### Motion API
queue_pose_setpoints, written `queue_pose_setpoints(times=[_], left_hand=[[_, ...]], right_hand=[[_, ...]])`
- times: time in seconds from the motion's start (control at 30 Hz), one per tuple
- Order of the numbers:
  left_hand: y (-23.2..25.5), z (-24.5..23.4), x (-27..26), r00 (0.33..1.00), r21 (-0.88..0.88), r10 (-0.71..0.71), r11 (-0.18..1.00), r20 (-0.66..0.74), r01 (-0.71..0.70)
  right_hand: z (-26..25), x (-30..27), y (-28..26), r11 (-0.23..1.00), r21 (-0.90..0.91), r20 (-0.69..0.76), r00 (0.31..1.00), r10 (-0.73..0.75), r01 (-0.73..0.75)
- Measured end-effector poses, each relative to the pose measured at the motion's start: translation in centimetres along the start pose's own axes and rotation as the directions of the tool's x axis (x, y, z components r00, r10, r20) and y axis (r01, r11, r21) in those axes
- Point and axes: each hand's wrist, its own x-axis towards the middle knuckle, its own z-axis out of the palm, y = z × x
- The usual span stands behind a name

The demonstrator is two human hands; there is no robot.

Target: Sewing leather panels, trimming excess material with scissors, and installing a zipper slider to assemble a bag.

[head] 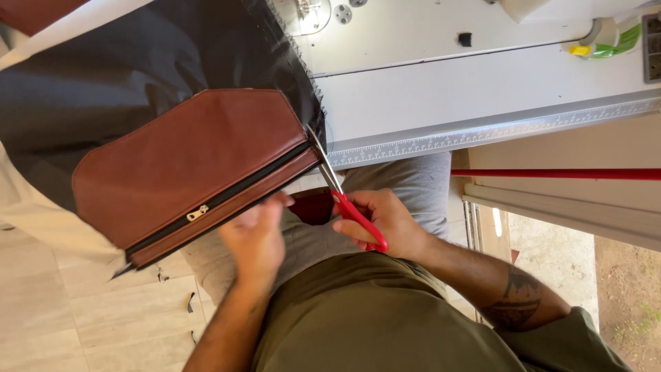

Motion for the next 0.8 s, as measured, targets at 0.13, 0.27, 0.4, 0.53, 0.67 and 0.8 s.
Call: queue_pose_setpoints(times=[0.13, 0.27, 0.4, 0.53, 0.67, 0.8], left_hand=[[0.1, 4.3, 1.1, 0.996, 0.046, 0.041, 0.998, 0.075, -0.044], [2.5, 7.3, 1.8, 0.998, 0.134, 0.042, 0.990, 0.052, -0.049], [3.0, 8.0, 2.2, 0.999, 0.177, 0.032, 0.984, 0.028, -0.037], [3.9, 8.4, 2.1, 0.999, 0.195, 0.048, 0.979, 0.021, -0.051], [3.6, 8.4, 1.9, 1.000, 0.189, 0.031, 0.982, -0.003, -0.030], [2.5, 8.0, 1.5, 1.000, 0.166, 0.004, 0.986, -0.004, -0.003]], right_hand=[[0.8, -0.1, 1.3, 0.997, 0.006, -0.011, 0.997, -0.073, 0.073], [1.1, -0.2, 2.1, 0.994, 0.004, -0.028, 0.993, -0.113, 0.113], [1.1, 0.4, 0.5, 0.995, 0.068, -0.007, 0.997, -0.071, 0.072], [0.8, 1.3, -0.4, 0.993, 0.097, 0.018, 0.998, -0.065, 0.063], [0.8, 1.8, -0.3, 0.995, 0.089, 0.018, 0.999, -0.048, 0.046], [0.9, 1.9, 0.1, 0.994, 0.045, 0.015, 0.995, -0.098, 0.097]])
